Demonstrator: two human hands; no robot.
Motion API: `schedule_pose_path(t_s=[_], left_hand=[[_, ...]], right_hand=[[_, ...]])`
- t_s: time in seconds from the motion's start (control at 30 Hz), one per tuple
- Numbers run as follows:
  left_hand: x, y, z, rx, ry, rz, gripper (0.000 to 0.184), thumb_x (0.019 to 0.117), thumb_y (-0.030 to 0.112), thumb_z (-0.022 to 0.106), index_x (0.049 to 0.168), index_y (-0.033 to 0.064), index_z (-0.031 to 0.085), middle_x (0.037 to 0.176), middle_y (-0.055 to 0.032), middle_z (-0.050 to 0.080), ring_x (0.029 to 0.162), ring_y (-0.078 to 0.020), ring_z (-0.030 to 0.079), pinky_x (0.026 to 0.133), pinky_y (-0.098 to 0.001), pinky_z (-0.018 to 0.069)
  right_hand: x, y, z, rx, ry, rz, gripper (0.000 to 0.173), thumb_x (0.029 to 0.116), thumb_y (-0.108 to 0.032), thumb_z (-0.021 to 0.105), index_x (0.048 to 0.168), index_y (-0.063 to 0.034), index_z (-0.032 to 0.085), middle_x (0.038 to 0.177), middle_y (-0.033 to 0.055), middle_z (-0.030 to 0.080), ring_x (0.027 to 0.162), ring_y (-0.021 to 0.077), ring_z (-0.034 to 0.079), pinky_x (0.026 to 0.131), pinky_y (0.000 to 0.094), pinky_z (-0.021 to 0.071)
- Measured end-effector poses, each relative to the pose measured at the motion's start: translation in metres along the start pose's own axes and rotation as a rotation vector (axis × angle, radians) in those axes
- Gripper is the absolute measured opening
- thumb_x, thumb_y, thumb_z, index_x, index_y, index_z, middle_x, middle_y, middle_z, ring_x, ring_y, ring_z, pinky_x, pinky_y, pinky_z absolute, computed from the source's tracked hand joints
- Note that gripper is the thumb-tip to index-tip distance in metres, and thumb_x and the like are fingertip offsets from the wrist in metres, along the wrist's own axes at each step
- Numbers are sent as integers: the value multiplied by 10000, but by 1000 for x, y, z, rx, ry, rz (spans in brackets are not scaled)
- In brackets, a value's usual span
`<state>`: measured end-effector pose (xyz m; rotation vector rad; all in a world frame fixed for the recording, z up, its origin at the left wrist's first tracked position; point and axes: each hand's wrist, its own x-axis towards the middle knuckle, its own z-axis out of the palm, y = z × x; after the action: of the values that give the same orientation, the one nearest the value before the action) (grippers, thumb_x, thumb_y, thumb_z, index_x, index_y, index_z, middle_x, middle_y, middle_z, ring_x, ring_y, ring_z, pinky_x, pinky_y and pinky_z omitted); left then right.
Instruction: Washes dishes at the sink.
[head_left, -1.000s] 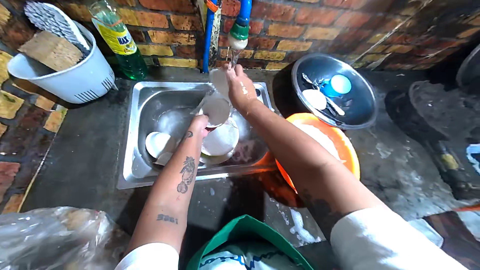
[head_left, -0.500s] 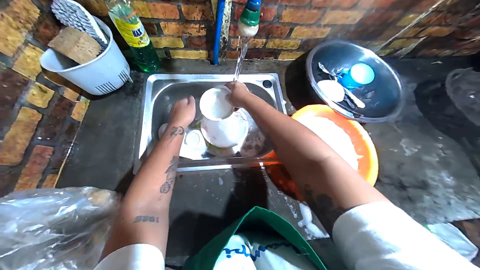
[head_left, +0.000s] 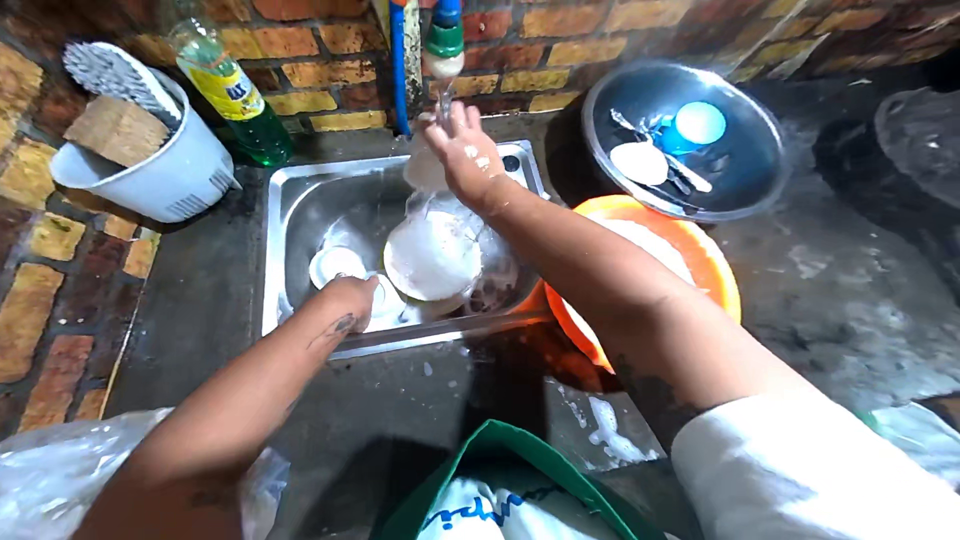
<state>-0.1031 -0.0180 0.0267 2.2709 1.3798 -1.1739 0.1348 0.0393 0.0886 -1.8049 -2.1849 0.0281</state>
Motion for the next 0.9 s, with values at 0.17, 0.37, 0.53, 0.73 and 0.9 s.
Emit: schedule_pose_path(t_s=[0.17,0.37,0.53,0.73,0.9], left_hand=[[6,-16,-6,-59,-122,-4,675,913,478,723,1365,-4,587,1380,-296,557,1308,-462,529,1042,-663,434],[8,-29,2,-222,-92,-36,816,866,555,773,1283,-118,575,1274,-333,602,1249,-469,570,1044,-636,438],[9,-42,4,-528,-13,-66,803,808,411,876,1386,-2,504,1213,-299,634,1173,-459,608,992,-658,463],[-14,-32,-68,-1182,214,189,471,1088,418,397,1411,97,521,1242,-188,631,1100,-314,624,917,-538,512],[21,22,-112,-1917,165,239,584,1056,595,291,1374,168,532,1204,-110,666,1066,-270,673,870,-493,578]], right_hand=[[-37,38,-27,-122,-130,-275,728,906,109,604,1547,-214,483,1511,235,457,1380,471,444,881,566,554],[-86,145,-71,-294,464,78,603,918,55,583,1457,-216,594,1410,331,545,1276,555,533,846,615,537],[-112,198,-112,-304,200,631,920,822,77,649,1633,-167,290,1616,361,244,1468,606,233,1033,747,378],[-85,138,-83,22,55,530,613,826,-298,793,1345,-22,620,1510,338,394,1426,530,339,1101,696,356],[-11,42,-44,923,14,496,232,1013,-137,606,1186,13,645,1096,153,686,914,220,710,818,404,609]])
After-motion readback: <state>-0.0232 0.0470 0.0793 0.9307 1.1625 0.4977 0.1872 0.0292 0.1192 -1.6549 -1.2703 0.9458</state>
